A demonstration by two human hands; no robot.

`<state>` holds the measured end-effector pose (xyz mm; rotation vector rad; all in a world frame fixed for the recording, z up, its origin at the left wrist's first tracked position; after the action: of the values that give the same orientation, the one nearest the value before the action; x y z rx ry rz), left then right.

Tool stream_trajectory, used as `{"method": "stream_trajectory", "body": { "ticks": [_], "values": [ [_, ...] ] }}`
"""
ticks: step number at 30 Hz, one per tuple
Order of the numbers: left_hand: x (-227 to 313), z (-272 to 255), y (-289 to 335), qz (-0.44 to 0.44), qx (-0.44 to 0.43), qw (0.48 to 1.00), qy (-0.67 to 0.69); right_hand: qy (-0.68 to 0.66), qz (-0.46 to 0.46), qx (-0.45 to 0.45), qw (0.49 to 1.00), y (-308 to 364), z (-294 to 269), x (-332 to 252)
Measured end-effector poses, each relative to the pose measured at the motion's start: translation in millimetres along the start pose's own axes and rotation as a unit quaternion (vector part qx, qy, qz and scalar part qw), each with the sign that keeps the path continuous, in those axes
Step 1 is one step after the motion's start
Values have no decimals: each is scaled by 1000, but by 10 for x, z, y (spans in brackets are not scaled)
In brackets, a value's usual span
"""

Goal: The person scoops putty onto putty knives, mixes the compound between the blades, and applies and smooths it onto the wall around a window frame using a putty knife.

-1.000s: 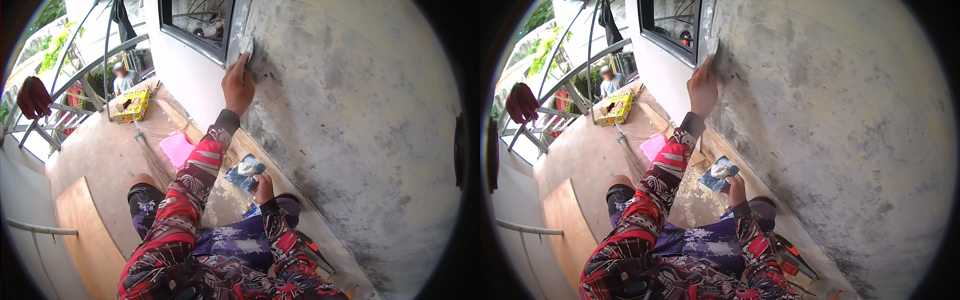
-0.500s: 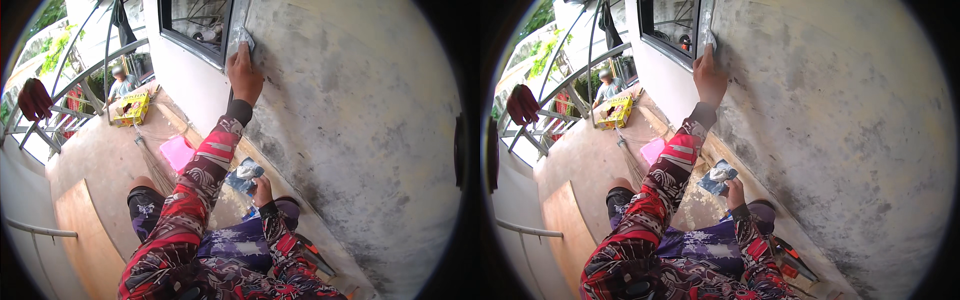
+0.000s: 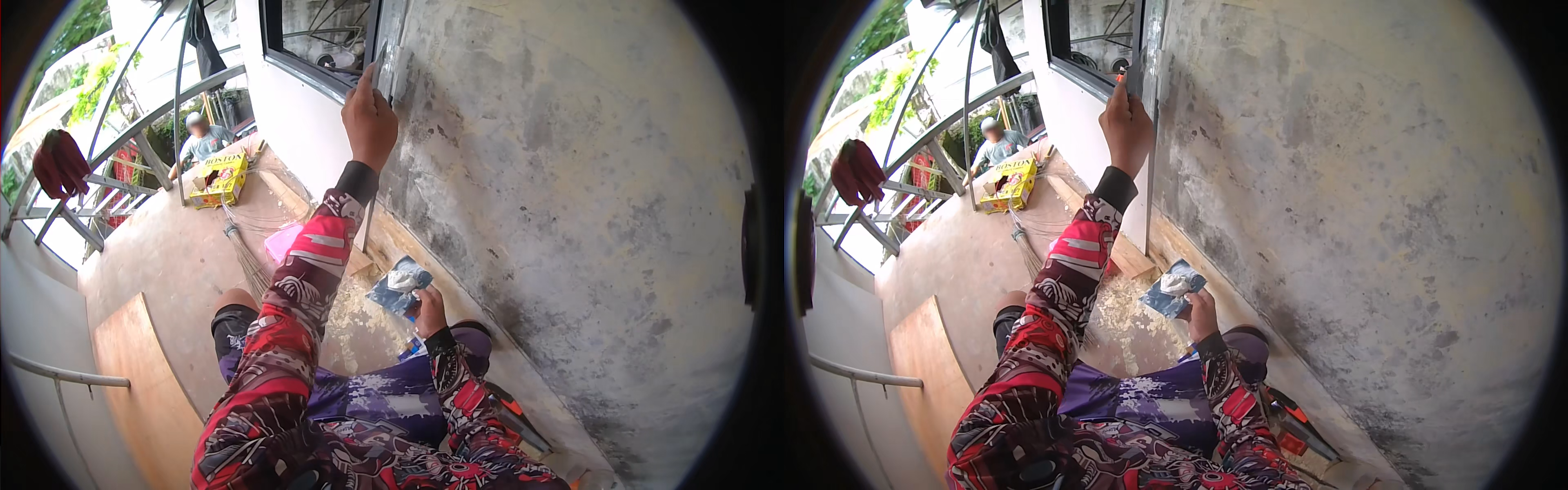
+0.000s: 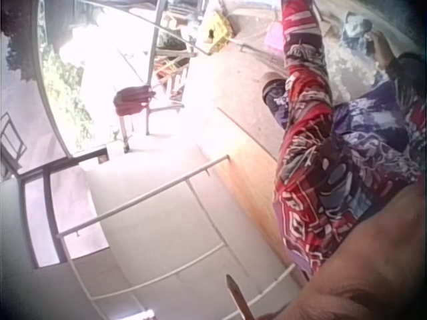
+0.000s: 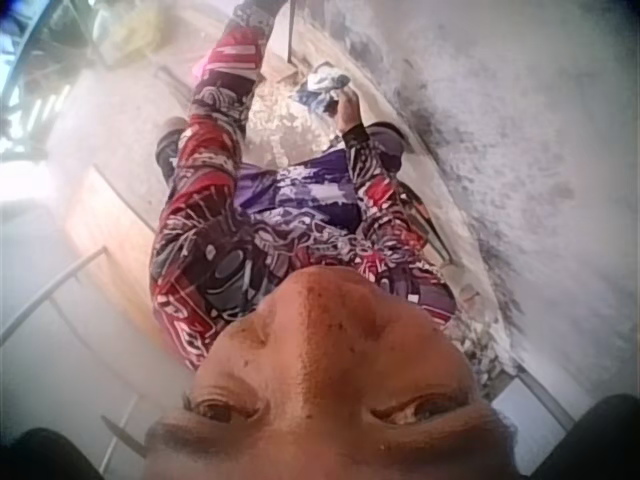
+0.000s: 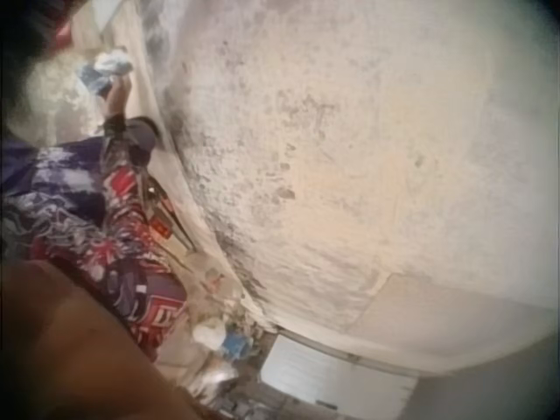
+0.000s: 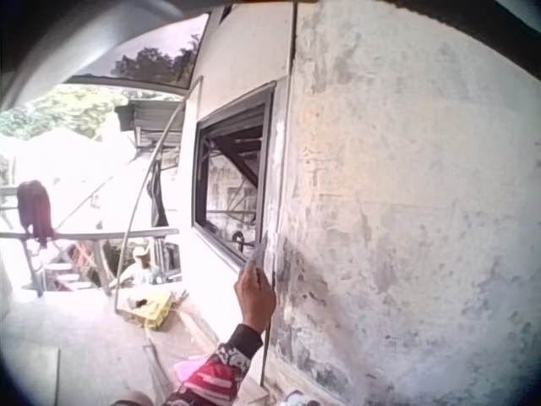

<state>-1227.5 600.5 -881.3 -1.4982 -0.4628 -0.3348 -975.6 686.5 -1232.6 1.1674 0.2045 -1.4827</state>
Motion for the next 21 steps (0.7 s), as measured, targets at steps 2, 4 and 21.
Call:
{"method": "stream_trajectory", "body": {
  "ticks": [2, 4, 21],
  "values": [
    [44, 37, -122, 47, 3, 999, -15, -6, -2, 0, 1000, -7, 17, 13],
    [130, 73, -115, 60, 5, 998, -26, -10, -3, -5, 1000, -25, 42, 29],
    [269, 202, -129, 71, -4, 997, -32, -17, 9, 17, 1000, 9, -52, -10]
  ]
}}
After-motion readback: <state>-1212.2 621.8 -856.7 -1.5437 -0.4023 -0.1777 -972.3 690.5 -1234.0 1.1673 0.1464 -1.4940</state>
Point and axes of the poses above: each hand's wrist, its own y-axis away from the middle knuckle, its own z-axis out of the palm, x = y × z, the point moved 9 cm from there along -y, towards the middle knuckle, and after that the axes turned 13 degrees about z, right-handed, at the moved point
